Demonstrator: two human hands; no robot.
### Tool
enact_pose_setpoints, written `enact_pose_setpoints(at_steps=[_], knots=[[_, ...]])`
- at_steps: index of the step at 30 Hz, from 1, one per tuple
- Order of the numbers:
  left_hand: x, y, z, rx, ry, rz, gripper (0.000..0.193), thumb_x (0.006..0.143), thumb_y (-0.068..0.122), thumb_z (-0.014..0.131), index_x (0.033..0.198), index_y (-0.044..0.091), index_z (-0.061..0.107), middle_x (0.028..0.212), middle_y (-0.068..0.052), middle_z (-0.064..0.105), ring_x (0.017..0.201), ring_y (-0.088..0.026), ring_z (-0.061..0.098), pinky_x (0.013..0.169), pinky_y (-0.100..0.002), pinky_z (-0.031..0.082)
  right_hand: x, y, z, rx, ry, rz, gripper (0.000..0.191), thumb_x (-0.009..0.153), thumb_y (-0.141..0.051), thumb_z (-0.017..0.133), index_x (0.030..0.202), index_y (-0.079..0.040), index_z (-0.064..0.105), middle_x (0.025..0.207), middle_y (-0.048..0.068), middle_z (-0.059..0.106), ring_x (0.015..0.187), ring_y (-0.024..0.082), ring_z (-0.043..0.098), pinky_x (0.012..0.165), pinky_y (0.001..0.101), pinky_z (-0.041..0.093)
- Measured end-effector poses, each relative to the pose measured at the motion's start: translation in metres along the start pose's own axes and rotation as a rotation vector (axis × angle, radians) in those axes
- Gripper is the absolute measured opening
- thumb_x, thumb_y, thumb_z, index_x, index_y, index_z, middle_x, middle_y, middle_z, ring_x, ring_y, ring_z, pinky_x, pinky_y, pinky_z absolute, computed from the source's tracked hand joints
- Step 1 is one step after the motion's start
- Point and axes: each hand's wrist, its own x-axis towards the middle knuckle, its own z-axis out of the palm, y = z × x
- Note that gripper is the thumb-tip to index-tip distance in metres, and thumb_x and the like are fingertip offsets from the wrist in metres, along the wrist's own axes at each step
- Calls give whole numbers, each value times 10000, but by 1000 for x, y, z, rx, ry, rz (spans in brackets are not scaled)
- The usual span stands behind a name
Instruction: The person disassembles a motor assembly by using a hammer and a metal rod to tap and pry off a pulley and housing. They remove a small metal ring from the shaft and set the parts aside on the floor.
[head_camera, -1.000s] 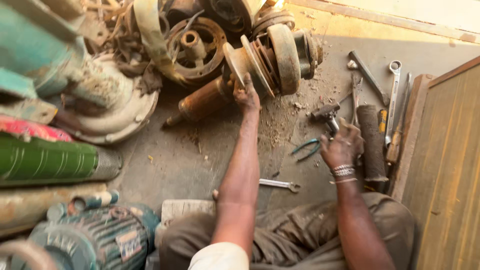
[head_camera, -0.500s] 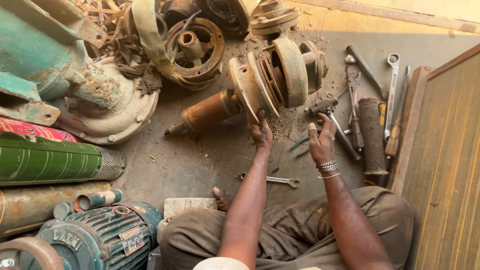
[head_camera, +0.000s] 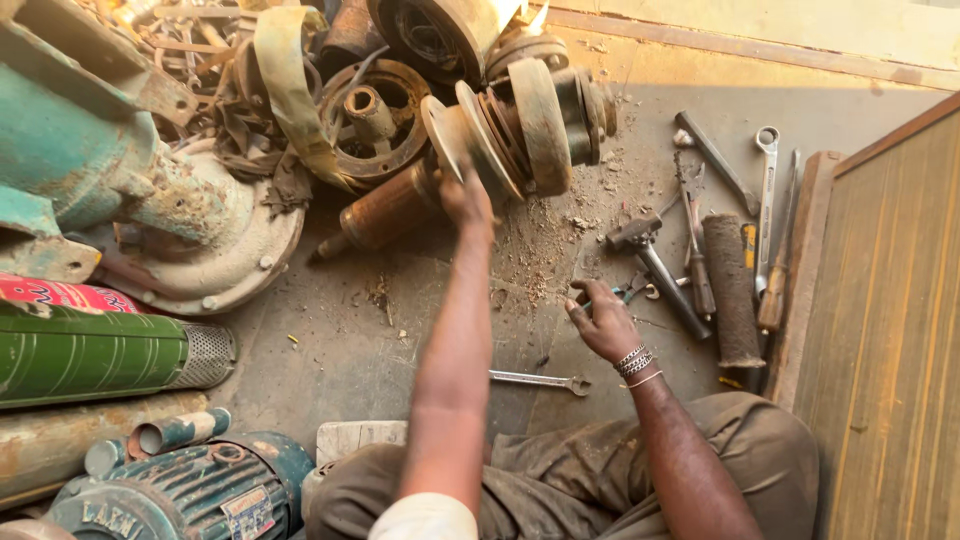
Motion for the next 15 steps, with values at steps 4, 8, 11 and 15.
enact_pose_setpoints(at_steps=[4,8,11,15], knots=[[-30,-17,2,-139,-25,201,621,968,632,530,1222,84,676,632,81,422,504,-57,393,434,-277,347,0,-5,5,-24,-35,-39,440,976,-369,601,1324,-99,601,1101,134,712,977,249,712,879,429,566],[-24,-22,1,-166,-48,141,678,902,668,549,1188,68,683,612,64,407,469,-78,346,394,-308,319,-2,-5,11,41,-62,-139,438,972,-370,619,1304,-84,594,1084,165,740,988,263,735,891,429,575],[-30,-26,-2,-107,45,458,822,948,774,561,1236,16,695,838,54,660,716,-49,593,621,-284,498,-2,-2,12,-49,-5,-148,419,969,-359,619,1313,-120,624,1032,164,762,969,311,719,885,454,558],[-60,-52,-13,-82,94,318,727,947,691,566,1158,12,721,767,-12,628,674,-125,570,611,-346,470,4,3,10,81,24,0,440,980,-377,595,1333,-114,581,1080,165,755,909,300,760,829,441,597]])
